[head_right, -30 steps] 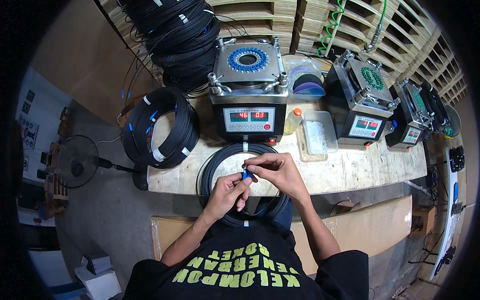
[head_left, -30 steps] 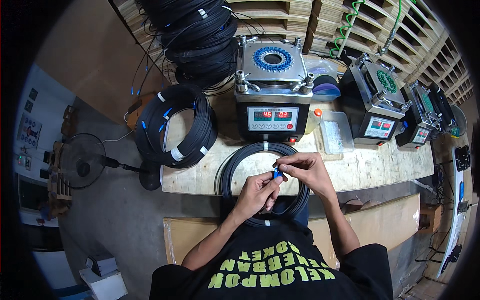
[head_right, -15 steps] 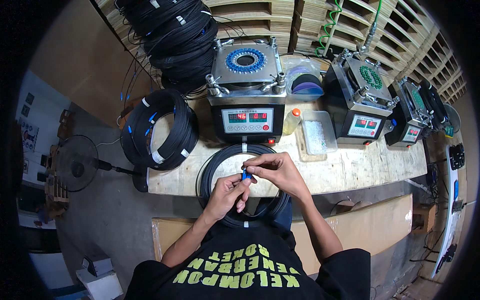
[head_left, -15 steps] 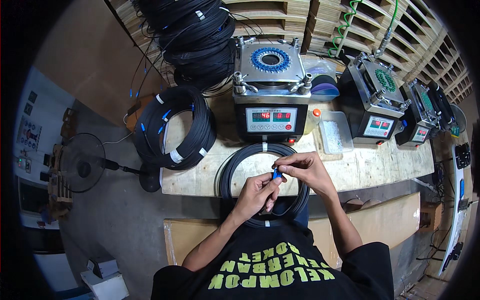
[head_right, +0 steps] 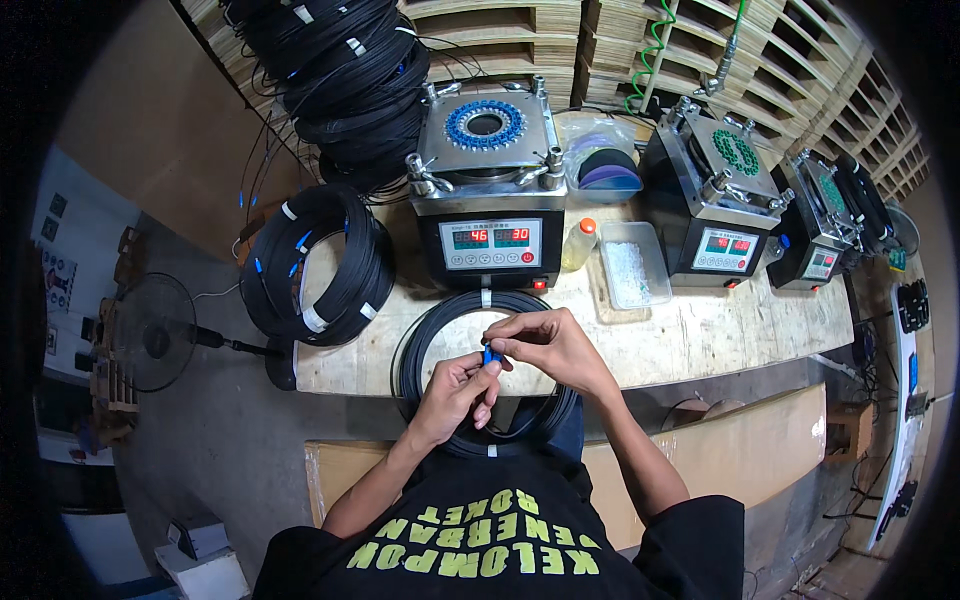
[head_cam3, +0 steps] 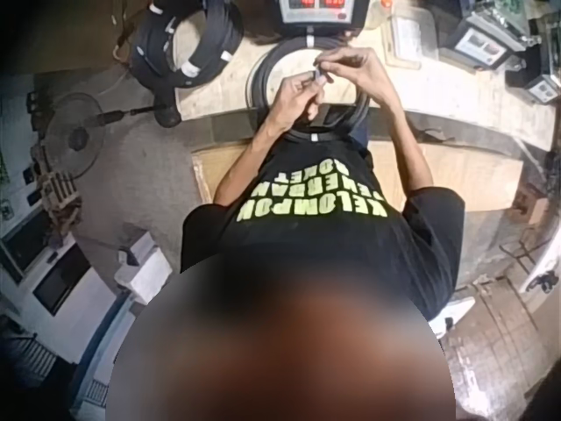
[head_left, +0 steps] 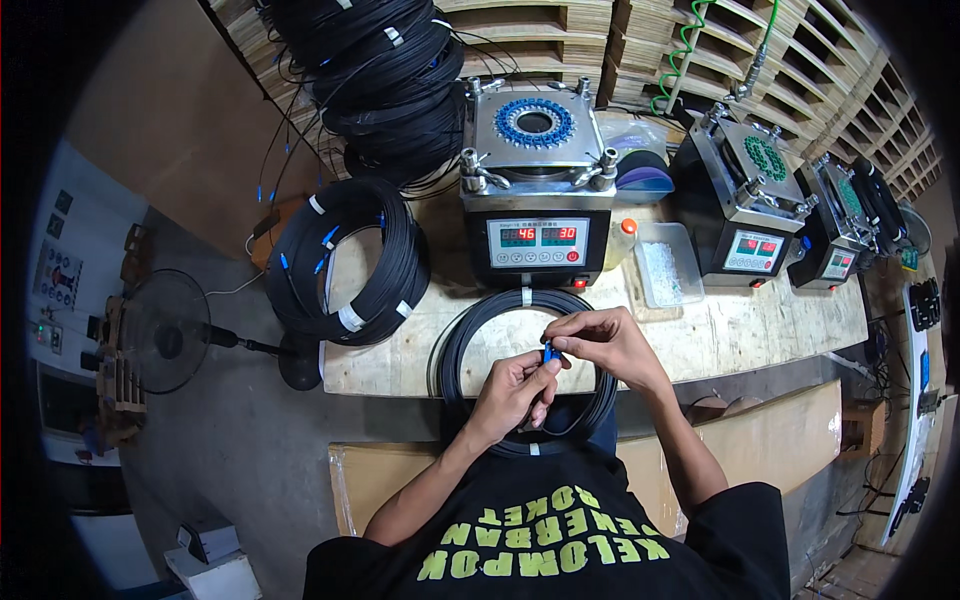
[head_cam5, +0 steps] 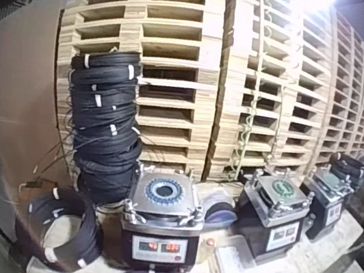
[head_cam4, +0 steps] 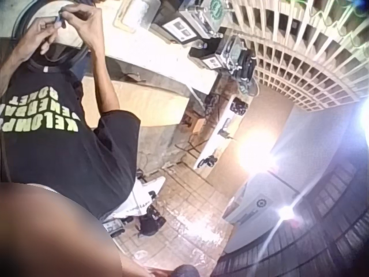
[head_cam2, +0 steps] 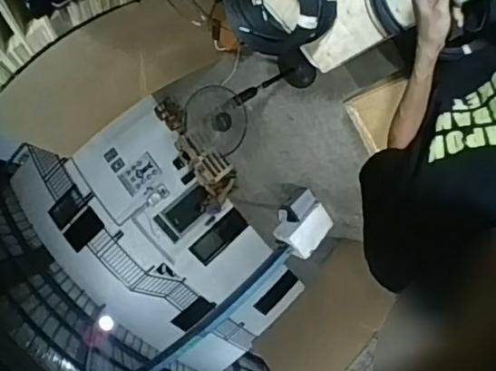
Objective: Preparing and labeling wire coils using industrial equipment.
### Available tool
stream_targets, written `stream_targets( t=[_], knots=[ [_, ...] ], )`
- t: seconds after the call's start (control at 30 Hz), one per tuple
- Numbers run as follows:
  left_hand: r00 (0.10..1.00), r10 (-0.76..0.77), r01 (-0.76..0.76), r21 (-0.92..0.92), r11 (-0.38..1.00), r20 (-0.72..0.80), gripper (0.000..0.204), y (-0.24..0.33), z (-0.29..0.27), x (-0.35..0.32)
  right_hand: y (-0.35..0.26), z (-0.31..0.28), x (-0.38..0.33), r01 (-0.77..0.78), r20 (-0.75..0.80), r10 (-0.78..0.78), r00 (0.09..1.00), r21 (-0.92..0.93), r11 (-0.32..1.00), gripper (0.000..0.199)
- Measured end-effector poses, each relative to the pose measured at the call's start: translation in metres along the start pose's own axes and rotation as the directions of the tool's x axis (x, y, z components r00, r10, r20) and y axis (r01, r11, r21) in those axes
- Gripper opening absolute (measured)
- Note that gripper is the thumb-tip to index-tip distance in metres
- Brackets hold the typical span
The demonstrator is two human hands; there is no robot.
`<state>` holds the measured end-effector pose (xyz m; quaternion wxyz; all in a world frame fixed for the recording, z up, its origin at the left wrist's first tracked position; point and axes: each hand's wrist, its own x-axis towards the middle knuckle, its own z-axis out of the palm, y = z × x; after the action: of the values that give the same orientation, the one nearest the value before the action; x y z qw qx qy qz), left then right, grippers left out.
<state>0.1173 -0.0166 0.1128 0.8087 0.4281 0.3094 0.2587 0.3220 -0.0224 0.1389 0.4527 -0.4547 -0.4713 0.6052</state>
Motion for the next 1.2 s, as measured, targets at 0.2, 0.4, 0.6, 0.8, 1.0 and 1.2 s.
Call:
stream_targets(
  t=[0.2, 0.4, 0.6, 0.8, 1.0, 1.2],
  knots=[
    [0.999, 0.037, -0.037, -0.042, 0.998, -0.018, 0.031, 0.01, 0.003, 0.003, -0.002, -0.002, -0.006, 0.044, -0.022, -0.043, 0.999, 0.03, 0.999, 0.032],
    [0.999, 0.051, -0.051, -0.051, 0.997, -0.013, 0.028, 0.005, 0.0, 0.004, 0.0, 0.001, -0.009, 0.018, 0.071, -0.021, 0.997, 0.039, 0.999, 0.041],
    [0.998, 0.058, -0.058, -0.042, 0.997, -0.006, 0.029, 0.009, 0.002, 0.005, 0.003, 0.004, -0.009, 0.003, 0.032, -0.002, 0.999, -0.029, 1.0, 0.04],
    [0.999, 0.052, -0.053, -0.057, 0.997, -0.006, 0.029, 0.008, 0.001, 0.006, 0.003, 0.005, -0.007, 0.008, 0.017, -0.008, 1.0, -0.021, 1.0, 0.037],
    [0.999, 0.052, -0.052, -0.056, 0.997, -0.005, 0.029, 0.007, 0.002, 0.004, 0.001, 0.004, -0.007, -0.004, 0.033, 0.005, 0.999, -0.04, 0.999, 0.036],
    [0.994, 0.095, -0.097, -0.048, 0.994, -0.05, 0.03, 0.006, 0.0, 0.008, 0.016, 0.02, -0.007, 0.115, -0.003, -0.115, 0.993, 0.055, 0.992, 0.044]
  ],
)
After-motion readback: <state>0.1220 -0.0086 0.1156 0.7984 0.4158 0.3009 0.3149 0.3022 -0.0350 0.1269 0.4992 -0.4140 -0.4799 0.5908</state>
